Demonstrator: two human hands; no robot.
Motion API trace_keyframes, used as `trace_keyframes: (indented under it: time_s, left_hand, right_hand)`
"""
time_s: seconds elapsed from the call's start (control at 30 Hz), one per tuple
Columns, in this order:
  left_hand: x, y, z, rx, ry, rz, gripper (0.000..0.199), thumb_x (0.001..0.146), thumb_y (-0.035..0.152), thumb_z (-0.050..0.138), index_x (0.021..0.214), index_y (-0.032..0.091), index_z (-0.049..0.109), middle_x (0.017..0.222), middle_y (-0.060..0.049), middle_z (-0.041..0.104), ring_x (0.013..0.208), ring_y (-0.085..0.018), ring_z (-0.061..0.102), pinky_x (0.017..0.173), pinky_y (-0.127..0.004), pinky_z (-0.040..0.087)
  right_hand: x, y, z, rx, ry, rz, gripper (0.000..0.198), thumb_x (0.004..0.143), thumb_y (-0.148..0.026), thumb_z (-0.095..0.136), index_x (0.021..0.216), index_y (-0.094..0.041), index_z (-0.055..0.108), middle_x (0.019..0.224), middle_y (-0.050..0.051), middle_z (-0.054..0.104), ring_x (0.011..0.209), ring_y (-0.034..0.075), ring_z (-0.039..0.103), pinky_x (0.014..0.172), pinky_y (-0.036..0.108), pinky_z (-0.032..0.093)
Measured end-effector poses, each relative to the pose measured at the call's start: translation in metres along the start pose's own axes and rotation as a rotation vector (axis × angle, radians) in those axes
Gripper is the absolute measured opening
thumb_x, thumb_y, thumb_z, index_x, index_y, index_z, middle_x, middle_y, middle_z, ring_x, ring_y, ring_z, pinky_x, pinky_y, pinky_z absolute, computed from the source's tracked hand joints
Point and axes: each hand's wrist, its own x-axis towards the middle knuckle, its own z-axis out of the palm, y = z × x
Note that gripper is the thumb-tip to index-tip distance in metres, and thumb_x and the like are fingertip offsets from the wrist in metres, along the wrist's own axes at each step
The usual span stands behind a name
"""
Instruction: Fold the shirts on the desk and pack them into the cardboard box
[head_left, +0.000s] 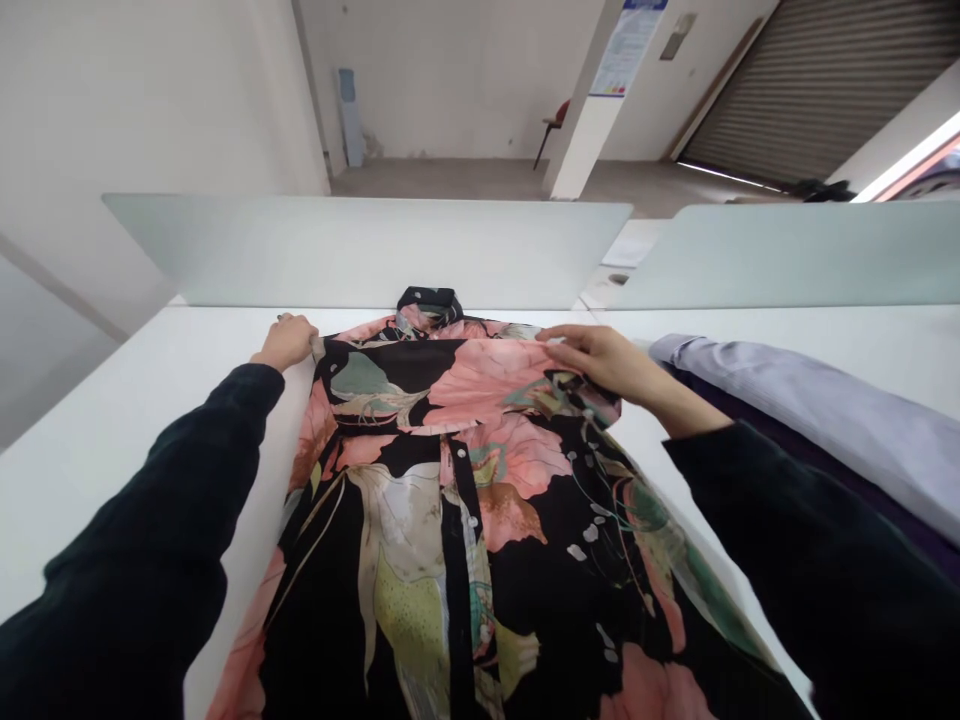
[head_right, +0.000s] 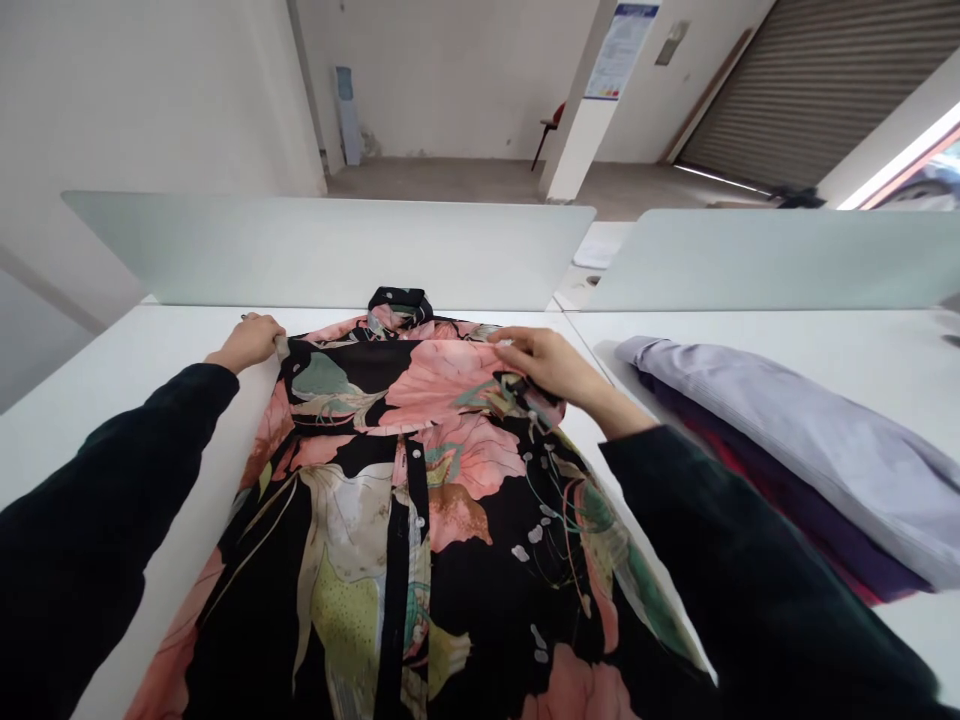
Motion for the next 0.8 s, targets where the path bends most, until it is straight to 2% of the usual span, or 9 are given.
trace_keyframes:
  time_s: [0.1,0.2,0.27,0.37,0.47,0.53,0.7,0.8]
  left_hand:
    - [-0.004,0.003,0.003,-0.023,0.043,-0.046,0.041,0.079,0.012,0.041,0.110,0.010,0.068,0.124,-0.023,0.056,0.117,-0.039,0.050,0.095,-0.050,0.042]
    - [-0.012,0.009,0.003,-0.095,0.134,-0.051,0.053,0.078,0.009,0.041,0.128,0.011,0.057,0.132,-0.023,0.050,0.124,-0.037,0.047,0.104,-0.051,0.037]
    - [-0.021,0.014,0.001,-0.155,0.206,-0.021,0.052,0.077,0.009,0.041,0.128,0.012,0.055,0.129,-0.022,0.051,0.125,-0.035,0.047,0.106,-0.052,0.035]
    - [-0.041,0.020,-0.003,-0.201,0.249,0.033,0.041,0.079,0.013,0.043,0.118,0.014,0.058,0.120,-0.019,0.056,0.119,-0.033,0.051,0.104,-0.049,0.037]
    - [-0.061,0.023,-0.008,-0.217,0.203,0.099,0.030,0.083,0.020,0.044,0.108,0.016,0.060,0.112,-0.015,0.060,0.112,-0.030,0.055,0.101,-0.046,0.040]
    - [-0.069,0.022,-0.010,-0.216,0.165,0.122,0.028,0.083,0.022,0.045,0.106,0.017,0.061,0.110,-0.014,0.061,0.109,-0.029,0.056,0.101,-0.045,0.040]
    - [-0.062,0.020,-0.016,-0.190,0.146,0.046,0.032,0.085,0.024,0.044,0.111,0.018,0.063,0.114,-0.015,0.062,0.111,-0.029,0.056,0.102,-0.045,0.038]
    - [-0.046,0.026,-0.020,-0.183,0.104,0.082,0.040,0.088,0.024,0.040,0.120,0.017,0.062,0.124,-0.014,0.061,0.120,-0.028,0.052,0.107,-0.044,0.033]
  right_hand:
    - [0.027,0.023,0.001,0.051,-0.060,0.126,0.060,0.077,-0.058,0.063,0.116,-0.013,0.066,0.064,0.001,0.059,0.058,0.016,0.050,0.056,0.026,0.037]
    - [0.039,0.048,0.011,0.008,-0.128,0.235,0.055,0.073,-0.052,0.070,0.111,-0.013,0.069,0.075,0.006,0.066,0.070,0.019,0.059,0.066,0.029,0.044]
    - [0.039,0.061,0.017,-0.024,-0.163,0.260,0.051,0.070,-0.049,0.074,0.108,-0.014,0.070,0.079,0.007,0.069,0.074,0.021,0.061,0.070,0.030,0.046]
    - [0.037,0.072,0.021,-0.062,-0.215,0.258,0.039,0.067,-0.042,0.075,0.096,-0.016,0.072,0.073,0.004,0.069,0.069,0.019,0.061,0.064,0.029,0.045]
    - [0.034,0.070,0.020,-0.102,-0.223,0.203,0.018,0.069,-0.036,0.068,0.073,-0.018,0.069,0.064,0.001,0.064,0.062,0.016,0.056,0.057,0.027,0.041]
    - [0.033,0.063,0.020,-0.077,-0.174,0.168,0.017,0.073,-0.034,0.062,0.067,-0.019,0.063,0.062,0.000,0.060,0.059,0.014,0.052,0.055,0.025,0.038]
    - [0.028,0.039,0.023,-0.001,-0.033,0.105,0.016,0.077,-0.034,0.055,0.073,-0.019,0.058,0.062,0.000,0.058,0.060,0.014,0.052,0.056,0.024,0.039]
    - [0.027,0.024,0.024,0.029,-0.008,0.060,0.019,0.078,-0.036,0.055,0.079,-0.018,0.061,0.067,0.002,0.062,0.064,0.015,0.055,0.059,0.025,0.041]
